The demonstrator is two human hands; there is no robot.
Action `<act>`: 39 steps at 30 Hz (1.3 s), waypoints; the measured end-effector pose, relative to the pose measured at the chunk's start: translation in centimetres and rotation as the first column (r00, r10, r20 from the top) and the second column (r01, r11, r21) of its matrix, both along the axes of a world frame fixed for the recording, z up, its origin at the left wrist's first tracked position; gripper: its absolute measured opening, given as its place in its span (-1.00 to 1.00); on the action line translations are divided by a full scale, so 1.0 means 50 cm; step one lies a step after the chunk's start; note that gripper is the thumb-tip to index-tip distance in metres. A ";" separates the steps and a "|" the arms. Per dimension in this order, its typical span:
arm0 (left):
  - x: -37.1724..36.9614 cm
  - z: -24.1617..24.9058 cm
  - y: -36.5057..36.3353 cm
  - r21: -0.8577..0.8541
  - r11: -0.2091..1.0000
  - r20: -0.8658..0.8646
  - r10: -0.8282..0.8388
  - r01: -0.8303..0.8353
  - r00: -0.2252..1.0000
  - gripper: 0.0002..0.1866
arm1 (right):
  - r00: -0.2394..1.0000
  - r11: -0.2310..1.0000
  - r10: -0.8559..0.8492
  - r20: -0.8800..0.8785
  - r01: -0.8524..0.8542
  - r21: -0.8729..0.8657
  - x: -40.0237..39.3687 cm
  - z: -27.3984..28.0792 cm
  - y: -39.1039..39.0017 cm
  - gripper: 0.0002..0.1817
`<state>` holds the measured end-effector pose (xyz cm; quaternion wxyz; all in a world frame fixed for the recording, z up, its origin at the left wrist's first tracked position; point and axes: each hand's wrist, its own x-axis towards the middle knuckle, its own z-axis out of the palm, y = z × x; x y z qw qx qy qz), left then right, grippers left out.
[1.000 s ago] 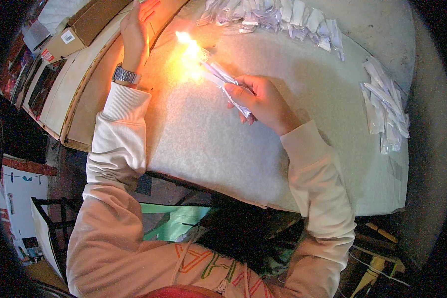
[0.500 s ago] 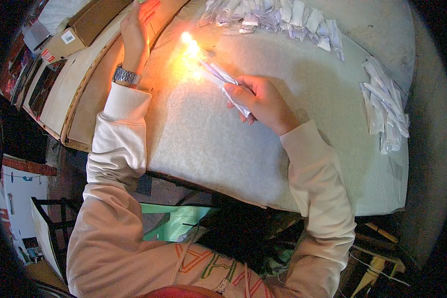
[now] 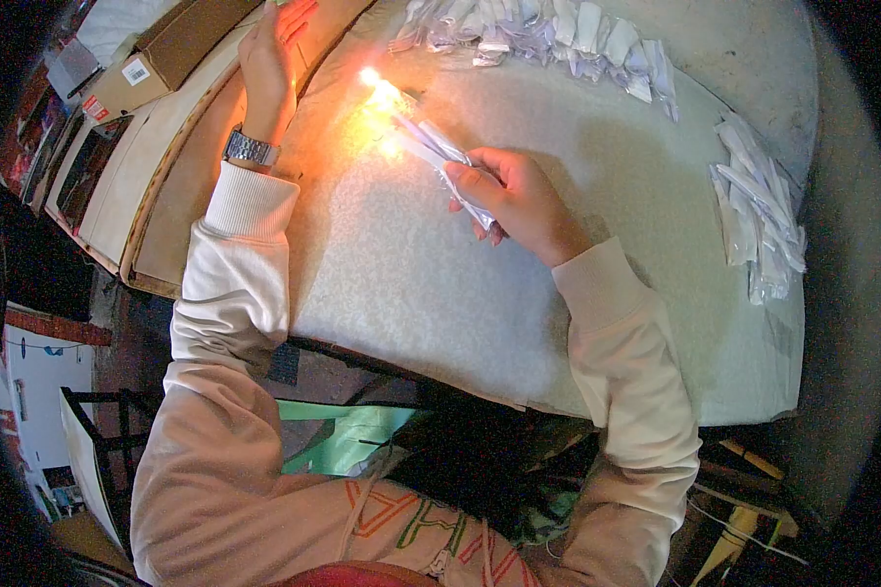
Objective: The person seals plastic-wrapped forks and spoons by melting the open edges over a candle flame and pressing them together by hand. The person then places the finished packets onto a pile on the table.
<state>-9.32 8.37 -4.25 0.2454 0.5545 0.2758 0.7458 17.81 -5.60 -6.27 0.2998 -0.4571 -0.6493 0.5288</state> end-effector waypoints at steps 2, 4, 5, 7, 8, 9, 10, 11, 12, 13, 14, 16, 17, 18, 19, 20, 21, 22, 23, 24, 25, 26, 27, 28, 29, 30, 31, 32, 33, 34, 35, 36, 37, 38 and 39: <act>0.000 0.000 0.000 0.002 1.000 0.002 -0.007 0.007 1.000 -0.55 | 1.000 1.000 0.001 0.003 -0.001 0.002 -0.001 0.001 -0.001 -0.68; -0.001 0.000 0.000 -0.002 1.000 0.006 -0.010 0.010 1.000 -0.55 | 1.000 1.000 0.006 0.010 -0.006 0.007 -0.001 0.001 -0.001 -0.68; 0.000 0.000 -0.001 -0.006 1.000 0.010 -0.009 0.009 1.000 -0.55 | 1.000 1.000 0.009 0.017 -0.009 0.006 -0.001 0.002 -0.001 -0.67; 0.001 0.002 -0.003 -0.008 1.000 0.008 -0.005 0.005 1.000 -0.55 | 0.999 1.000 0.014 0.031 -0.014 0.003 -0.002 0.005 -0.002 -0.67; 0.000 0.001 -0.002 -0.005 1.000 0.003 -0.001 0.001 1.000 -0.55 | 0.999 1.000 0.012 0.030 -0.012 0.003 -0.002 0.005 -0.002 -0.67; -0.001 0.000 -0.001 -0.002 1.000 -0.003 0.002 -0.002 1.000 -0.55 | 1.000 1.000 0.011 0.028 -0.011 0.002 -0.003 0.005 -0.002 -0.67; -0.001 -0.001 0.000 0.001 1.000 0.000 0.001 -0.001 1.000 -0.55 | 1.000 1.000 0.009 0.027 -0.009 0.002 -0.003 0.004 -0.002 -0.67; -0.001 -0.002 0.002 0.003 1.000 0.002 0.000 0.000 1.000 -0.55 | 1.000 1.000 0.012 0.023 -0.012 0.002 -0.002 0.003 -0.001 -0.67; -0.002 -0.003 0.003 0.005 1.000 0.005 -0.001 0.001 1.000 -0.55 | 1.000 1.000 0.015 0.019 -0.015 0.002 -0.001 0.001 0.000 -0.67; -0.002 -0.003 0.005 0.009 1.000 0.003 -0.002 0.002 1.000 -0.55 | 1.000 1.000 0.018 0.015 -0.018 0.002 -0.001 0.000 0.001 -0.67; -0.002 -0.003 0.005 0.012 1.000 0.001 -0.002 0.002 1.000 -0.55 | 1.000 1.000 0.016 0.015 -0.016 0.005 0.000 0.000 0.001 -0.67; -0.003 -0.003 0.004 0.017 1.000 -0.009 0.000 0.000 1.000 -0.54 | 1.000 1.000 0.013 0.014 -0.013 0.010 0.000 0.000 0.000 -0.67; -0.001 -0.001 0.000 0.019 1.000 -0.017 0.004 -0.003 1.000 -0.54 | 1.000 1.000 0.010 0.015 -0.010 0.011 0.000 0.000 0.000 -0.67; 0.000 0.001 -0.004 0.020 1.000 -0.025 0.007 -0.006 1.000 -0.54 | 1.000 1.000 0.007 0.016 -0.007 0.012 -0.001 0.000 0.000 -0.66; 0.002 0.004 -0.008 0.011 1.000 -0.015 0.006 -0.006 1.000 -0.54 | 1.000 1.000 0.004 0.017 -0.004 0.013 -0.001 0.001 0.000 -0.66; 0.004 0.005 -0.009 0.001 1.000 -0.006 0.005 -0.005 1.000 -0.54 | 1.000 1.000 0.001 0.016 -0.001 0.011 -0.002 0.001 0.000 -0.66; 0.005 0.006 -0.011 -0.009 1.000 0.003 0.004 -0.004 1.000 -0.54 | 1.000 1.000 -0.002 0.015 0.002 0.009 -0.002 0.002 -0.001 -0.66; 0.006 0.008 -0.012 -0.008 1.000 0.006 0.001 -0.001 1.000 -0.54 | 1.000 1.000 -0.004 0.015 0.004 0.006 -0.002 0.003 -0.001 -0.67; 0.005 0.007 -0.010 -0.006 1.000 0.009 -0.002 0.002 1.000 -0.54 | 1.000 1.000 -0.003 0.013 0.003 0.005 -0.002 0.003 -0.001 -0.67; 0.005 0.007 -0.009 -0.005 1.000 0.012 -0.005 0.005 1.000 -0.53 | 1.000 1.000 -0.002 0.011 0.002 0.004 -0.002 0.002 0.000 -0.67; 0.004 0.006 -0.008 -0.003 1.000 0.001 0.006 -0.006 1.000 -0.54 | 1.000 1.000 -0.001 0.010 0.001 0.004 -0.001 0.002 0.000 -0.67; 0.003 0.006 -0.008 -0.002 1.000 -0.010 0.018 -0.018 1.000 -0.54 | 1.000 1.000 -0.001 0.009 0.001 0.006 -0.001 0.002 0.000 -0.67; 0.001 0.006 -0.008 0.000 1.000 -0.021 0.030 -0.030 0.999 -0.54 | 1.000 1.000 -0.001 0.007 0.001 0.009 -0.001 0.001 0.000 -0.67; 0.000 0.005 -0.008 0.009 0.999 -0.046 0.049 -0.048 0.998 -0.54 | 1.000 1.000 -0.001 0.006 0.001 0.012 -0.002 0.001 0.000 -0.67; -0.002 0.005 -0.008 0.019 0.998 -0.071 0.067 -0.066 0.995 -0.54 | 1.000 1.000 -0.001 0.004 0.001 0.014 -0.001 0.000 0.001 -0.67; -0.003 0.004 -0.008 0.030 0.996 -0.096 0.086 -0.084 0.992 -0.54 | 1.000 1.000 -0.001 0.002 0.001 0.017 0.000 -0.002 0.001 -0.67; -0.003 0.004 -0.008 0.032 0.997 -0.084 0.076 -0.073 0.994 -0.55 | 1.000 1.000 -0.002 0.000 0.002 0.019 0.000 -0.003 0.002 -0.67; -0.003 0.003 -0.005 0.034 0.997 -0.072 0.065 -0.063 0.995 -0.55 | 1.000 1.000 -0.004 -0.004 0.004 0.018 0.000 -0.003 0.002 -0.67; -0.003 0.002 -0.003 0.036 0.998 -0.059 0.055 -0.052 0.997 -0.55 | 1.000 1.000 -0.006 -0.009 0.006 0.017 0.000 -0.003 0.002 -0.67; -0.004 0.001 0.000 0.030 0.999 -0.043 0.043 -0.042 0.998 -0.55 | 1.000 1.000 -0.008 -0.013 0.008 0.016 0.000 -0.004 0.002 -0.68; -0.003 0.001 0.000 0.025 0.999 -0.026 0.031 -0.030 0.999 -0.55 | 1.000 1.000 -0.009 -0.016 0.009 0.012 0.000 -0.004 0.002 -0.68; -0.002 0.001 0.001 0.020 1.000 -0.009 0.019 -0.019 1.000 -0.55 | 1.000 1.000 -0.010 -0.019 0.010 0.008 0.001 -0.005 0.002 -0.68; -0.002 0.001 0.000 0.014 1.000 -0.012 0.023 -0.022 1.000 -0.55 | 1.000 1.000 -0.011 -0.022 0.011 0.004 0.001 -0.005 0.003 -0.68; 0.000 0.002 -0.003 0.008 1.000 -0.014 0.026 -0.026 1.000 -0.55 | 1.000 1.000 -0.008 -0.015 0.008 0.004 0.000 -0.004 0.002 -0.68; 0.001 0.004 -0.006 0.003 1.000 -0.017 0.029 -0.029 0.999 -0.55 | 1.000 1.000 -0.006 -0.007 0.006 0.005 -0.001 -0.002 0.001 -0.68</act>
